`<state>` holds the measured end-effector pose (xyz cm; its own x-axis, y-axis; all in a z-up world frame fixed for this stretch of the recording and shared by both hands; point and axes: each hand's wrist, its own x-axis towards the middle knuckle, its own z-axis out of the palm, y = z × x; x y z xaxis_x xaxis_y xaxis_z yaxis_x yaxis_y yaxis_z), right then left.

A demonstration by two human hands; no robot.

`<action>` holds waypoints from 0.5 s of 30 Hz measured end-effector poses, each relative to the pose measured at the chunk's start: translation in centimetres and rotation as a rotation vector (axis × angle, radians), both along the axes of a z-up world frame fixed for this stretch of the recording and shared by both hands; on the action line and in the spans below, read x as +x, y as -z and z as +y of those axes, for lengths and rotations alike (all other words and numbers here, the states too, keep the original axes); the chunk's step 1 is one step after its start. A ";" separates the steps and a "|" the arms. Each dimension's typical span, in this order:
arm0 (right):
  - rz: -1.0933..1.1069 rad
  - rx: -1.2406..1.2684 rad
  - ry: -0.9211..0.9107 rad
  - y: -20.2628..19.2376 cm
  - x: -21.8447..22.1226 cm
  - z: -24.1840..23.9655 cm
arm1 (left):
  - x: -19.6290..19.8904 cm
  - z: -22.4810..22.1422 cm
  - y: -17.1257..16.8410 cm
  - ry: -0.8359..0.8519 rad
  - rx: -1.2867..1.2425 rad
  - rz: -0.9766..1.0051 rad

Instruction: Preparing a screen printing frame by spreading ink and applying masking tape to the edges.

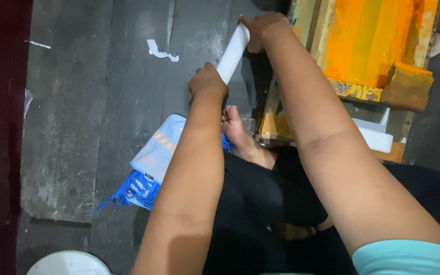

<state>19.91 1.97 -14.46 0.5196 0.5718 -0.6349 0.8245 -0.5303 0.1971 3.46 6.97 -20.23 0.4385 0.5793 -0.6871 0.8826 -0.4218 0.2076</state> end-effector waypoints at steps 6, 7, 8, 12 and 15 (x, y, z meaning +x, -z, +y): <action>0.013 -0.005 0.013 0.4 0.2 0.0 | 0.3 0.1 0.0 0.013 0.018 0.033; 0.013 -0.005 0.014 0.5 0.3 -0.1 | 0.3 0.0 -0.1 0.014 0.018 0.033; 0.006 0.007 -0.007 0.7 0.3 -0.1 | 0.2 0.0 -0.2 0.015 0.020 0.028; -0.011 -0.004 -0.033 0.8 0.2 0.0 | 0.1 0.1 -0.2 0.012 0.017 0.021; -0.002 0.005 -0.003 1.1 0.3 -0.1 | 0.0 0.0 -0.9 0.018 0.017 0.031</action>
